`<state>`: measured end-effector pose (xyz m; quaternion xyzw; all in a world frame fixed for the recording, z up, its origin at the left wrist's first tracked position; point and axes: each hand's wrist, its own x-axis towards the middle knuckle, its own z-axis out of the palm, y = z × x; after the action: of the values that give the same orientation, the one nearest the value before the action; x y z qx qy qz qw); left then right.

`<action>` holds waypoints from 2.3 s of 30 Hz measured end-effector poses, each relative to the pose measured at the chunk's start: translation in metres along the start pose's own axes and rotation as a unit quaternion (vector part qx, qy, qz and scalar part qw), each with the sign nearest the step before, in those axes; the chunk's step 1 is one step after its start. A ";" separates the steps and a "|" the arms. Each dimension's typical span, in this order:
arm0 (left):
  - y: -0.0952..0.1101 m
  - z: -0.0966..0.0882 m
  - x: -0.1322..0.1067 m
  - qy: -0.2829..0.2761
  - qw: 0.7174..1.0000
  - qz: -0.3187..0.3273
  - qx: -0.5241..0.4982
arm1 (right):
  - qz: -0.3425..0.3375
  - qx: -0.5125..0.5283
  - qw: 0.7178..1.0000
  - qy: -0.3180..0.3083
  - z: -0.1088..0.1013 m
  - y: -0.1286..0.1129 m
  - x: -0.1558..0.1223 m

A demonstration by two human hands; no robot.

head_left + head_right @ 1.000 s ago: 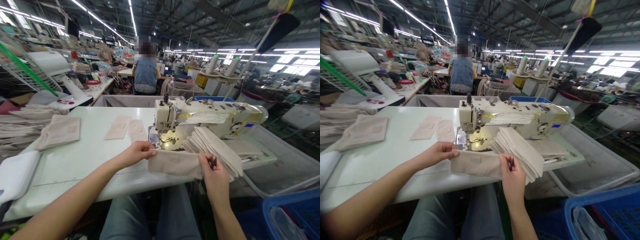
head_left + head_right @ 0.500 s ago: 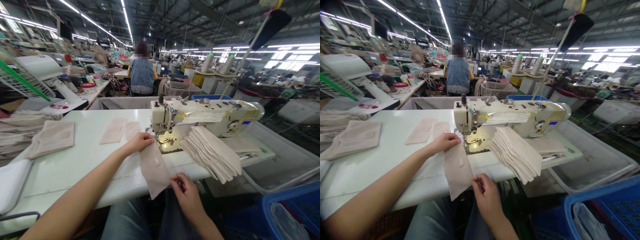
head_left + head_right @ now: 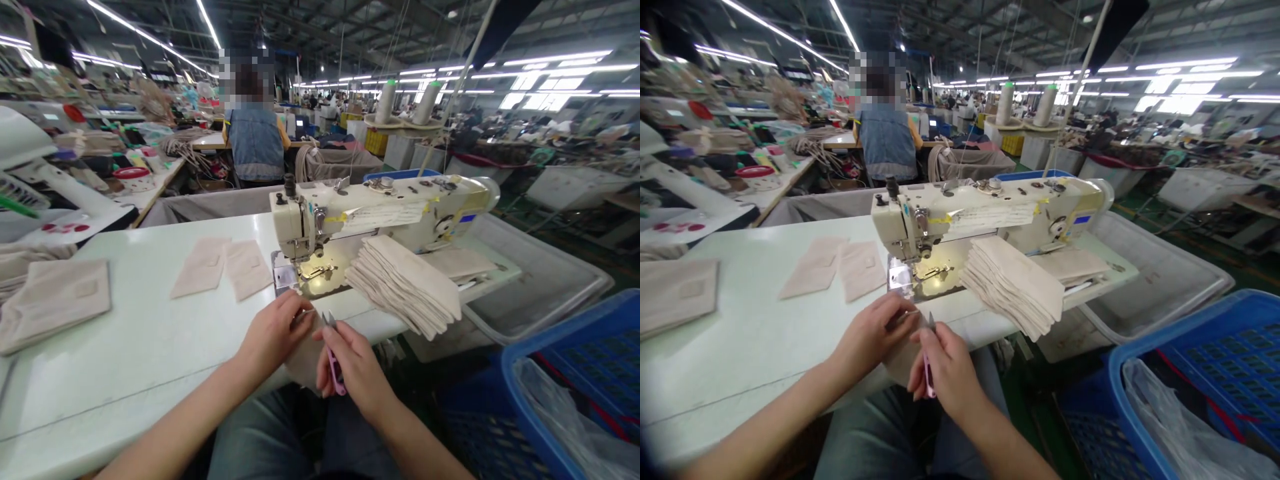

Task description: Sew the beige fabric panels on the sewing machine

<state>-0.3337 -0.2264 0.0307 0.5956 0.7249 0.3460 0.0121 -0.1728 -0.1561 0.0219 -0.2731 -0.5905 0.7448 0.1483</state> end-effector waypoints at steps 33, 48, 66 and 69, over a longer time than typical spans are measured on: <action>-0.002 0.001 -0.015 0.034 0.959 0.188 0.210 | 0.050 0.196 0.979 0.009 0.021 -0.003 0.004; 0.007 0.000 -0.011 0.032 0.993 -0.028 -0.113 | -0.134 0.012 0.984 0.114 0.006 0.004 0.003; -0.036 -0.037 0.011 0.108 0.814 -0.390 -0.415 | -0.037 -0.102 0.988 0.105 -0.046 0.029 -0.002; -0.041 -0.038 0.012 0.113 0.816 -0.390 -0.411 | -0.037 -0.102 0.988 0.110 -0.049 0.031 0.000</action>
<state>-0.3888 -0.2368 0.0432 0.1590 0.6830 0.6431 0.3076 -0.1408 -0.1250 -0.0150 -0.3447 -0.6532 0.6401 0.2116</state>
